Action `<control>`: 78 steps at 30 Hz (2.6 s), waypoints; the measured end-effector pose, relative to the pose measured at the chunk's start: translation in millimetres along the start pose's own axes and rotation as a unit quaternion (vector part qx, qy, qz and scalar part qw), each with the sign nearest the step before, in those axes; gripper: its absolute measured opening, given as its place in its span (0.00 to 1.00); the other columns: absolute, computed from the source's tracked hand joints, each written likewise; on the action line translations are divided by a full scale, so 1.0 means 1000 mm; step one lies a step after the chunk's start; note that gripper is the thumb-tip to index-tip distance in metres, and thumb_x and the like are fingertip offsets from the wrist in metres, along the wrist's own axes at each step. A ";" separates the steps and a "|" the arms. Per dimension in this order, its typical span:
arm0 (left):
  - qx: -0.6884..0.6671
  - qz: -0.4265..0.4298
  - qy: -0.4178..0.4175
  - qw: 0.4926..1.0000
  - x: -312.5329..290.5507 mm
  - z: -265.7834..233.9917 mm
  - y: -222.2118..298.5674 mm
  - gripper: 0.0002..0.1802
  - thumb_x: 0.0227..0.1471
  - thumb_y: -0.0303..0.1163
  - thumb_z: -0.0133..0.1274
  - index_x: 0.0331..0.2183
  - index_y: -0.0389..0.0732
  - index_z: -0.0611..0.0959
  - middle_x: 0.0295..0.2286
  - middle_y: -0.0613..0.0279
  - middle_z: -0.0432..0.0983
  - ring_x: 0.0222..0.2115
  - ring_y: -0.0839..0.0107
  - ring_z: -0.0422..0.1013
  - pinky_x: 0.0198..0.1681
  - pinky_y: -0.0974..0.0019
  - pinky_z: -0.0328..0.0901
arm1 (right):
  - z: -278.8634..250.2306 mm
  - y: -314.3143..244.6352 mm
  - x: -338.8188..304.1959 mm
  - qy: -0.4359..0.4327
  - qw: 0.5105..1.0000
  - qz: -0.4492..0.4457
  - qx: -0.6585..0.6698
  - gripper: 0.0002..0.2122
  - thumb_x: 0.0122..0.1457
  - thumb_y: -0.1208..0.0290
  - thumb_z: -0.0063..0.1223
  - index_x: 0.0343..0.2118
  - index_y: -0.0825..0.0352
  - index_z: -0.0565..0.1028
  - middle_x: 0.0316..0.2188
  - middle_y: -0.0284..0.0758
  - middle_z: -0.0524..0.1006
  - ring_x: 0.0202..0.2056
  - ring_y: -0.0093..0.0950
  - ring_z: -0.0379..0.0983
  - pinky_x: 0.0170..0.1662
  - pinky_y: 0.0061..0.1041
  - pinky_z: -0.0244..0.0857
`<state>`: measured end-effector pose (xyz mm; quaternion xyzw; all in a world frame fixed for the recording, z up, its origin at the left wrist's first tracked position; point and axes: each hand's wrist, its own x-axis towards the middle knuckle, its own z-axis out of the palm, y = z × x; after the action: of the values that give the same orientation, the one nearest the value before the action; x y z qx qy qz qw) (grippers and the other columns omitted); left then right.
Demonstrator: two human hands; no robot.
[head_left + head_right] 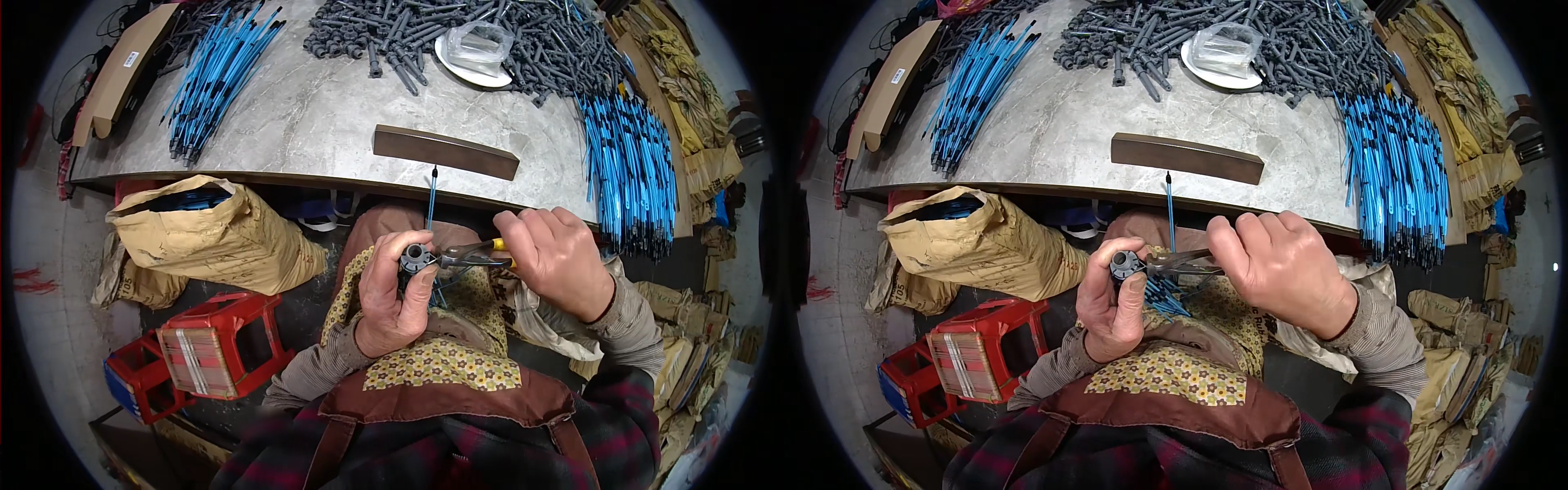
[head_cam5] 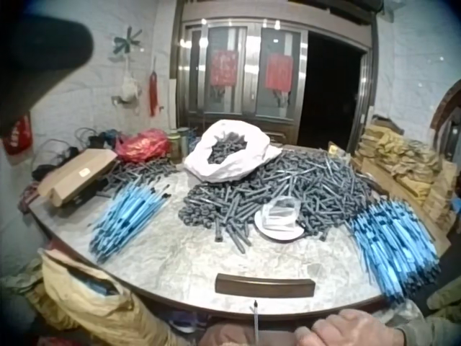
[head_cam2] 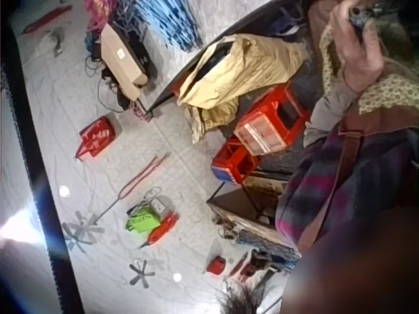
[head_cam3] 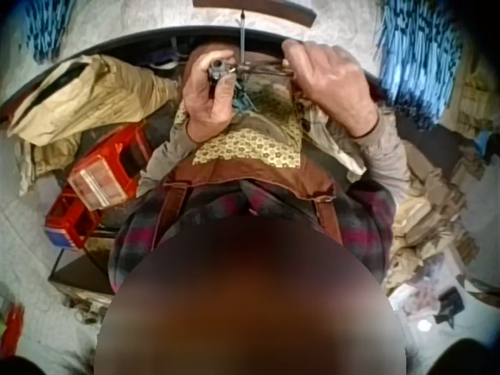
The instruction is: Bundling blue rods into a circular hub and trimming them with pliers at a factory workbench.
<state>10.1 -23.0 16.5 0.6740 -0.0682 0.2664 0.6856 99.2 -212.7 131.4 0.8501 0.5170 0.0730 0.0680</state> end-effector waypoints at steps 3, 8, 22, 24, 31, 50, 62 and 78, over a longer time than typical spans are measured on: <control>0.003 -0.004 0.004 1.000 0.001 -0.001 0.001 0.20 0.53 0.24 0.54 0.49 0.34 0.75 0.36 0.56 0.74 0.33 0.65 0.68 0.41 0.64 0.64 | 0.001 -0.002 0.003 0.073 0.990 -0.042 -0.112 0.11 0.57 0.72 0.57 0.42 0.67 0.73 0.31 0.37 0.74 0.31 0.29 0.72 0.31 0.24 0.66; 0.011 -0.007 0.004 1.000 0.002 -0.002 0.004 0.20 0.53 0.24 0.55 0.49 0.34 0.74 0.36 0.57 0.74 0.33 0.65 0.68 0.41 0.64 0.64 | 0.006 0.002 0.002 0.235 0.942 -0.151 -0.188 0.10 0.56 0.72 0.57 0.41 0.65 0.75 0.32 0.35 0.74 0.31 0.26 0.73 0.28 0.23 0.66; -0.006 -0.012 0.019 1.000 0.004 0.000 0.004 0.26 0.55 0.23 0.55 0.54 0.32 0.69 0.36 0.57 0.74 0.33 0.70 0.69 0.41 0.70 0.64 | -0.018 -0.001 0.007 0.133 0.961 -0.128 -0.206 0.14 0.58 0.69 0.62 0.44 0.69 0.75 0.41 0.43 0.76 0.35 0.32 0.75 0.32 0.31 0.70; -0.018 0.002 0.008 1.000 0.003 0.000 0.000 0.28 0.55 0.23 0.55 0.56 0.32 0.66 0.36 0.57 0.74 0.32 0.70 0.69 0.41 0.70 0.64 | -0.022 0.000 0.007 0.009 0.997 -0.081 0.008 0.13 0.58 0.70 0.61 0.44 0.68 0.74 0.38 0.41 0.76 0.33 0.30 0.75 0.31 0.29 0.71; -0.065 -0.010 -0.099 0.993 -0.002 -0.006 0.004 0.31 0.57 0.26 0.56 0.57 0.32 0.60 0.40 0.52 0.74 0.37 0.68 0.71 0.46 0.69 0.64 | 0.004 0.010 0.006 -0.322 0.850 0.046 0.414 0.14 0.55 0.71 0.62 0.42 0.67 0.73 0.38 0.39 0.76 0.30 0.28 0.73 0.28 0.26 0.67; -0.204 -0.049 -0.076 0.975 0.011 -0.011 -0.008 0.26 0.48 0.16 0.61 0.47 0.37 0.69 0.43 0.51 0.73 0.41 0.66 0.73 0.47 0.66 0.67 | -0.003 0.000 -0.015 0.083 0.991 -0.012 0.103 0.17 0.52 0.72 0.63 0.43 0.66 0.70 0.38 0.35 0.74 0.27 0.26 0.70 0.30 0.23 0.63; -0.219 -0.043 -0.083 0.971 0.008 -0.006 -0.005 0.25 0.49 0.15 0.59 0.48 0.37 0.68 0.42 0.50 0.72 0.41 0.64 0.72 0.46 0.64 0.68 | 0.019 -0.016 -0.026 -0.206 0.707 0.140 0.662 0.15 0.57 0.73 0.66 0.42 0.64 0.69 0.31 0.26 0.75 0.27 0.17 0.66 0.32 0.19 0.61; -0.178 -0.023 -0.001 0.984 0.006 -0.005 -0.016 0.19 0.56 0.23 0.53 0.47 0.35 0.66 0.37 0.48 0.73 0.34 0.66 0.69 0.40 0.67 0.67 | 0.079 -0.092 -0.010 0.055 0.700 0.203 0.682 0.18 0.53 0.74 0.68 0.43 0.67 0.71 0.25 0.27 0.75 0.25 0.17 0.67 0.29 0.17 0.62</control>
<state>20.7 -16.2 4.7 0.5427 -0.1000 0.2336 0.8006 30.3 -182.9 36.3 0.7427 0.2427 -0.2409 -0.5756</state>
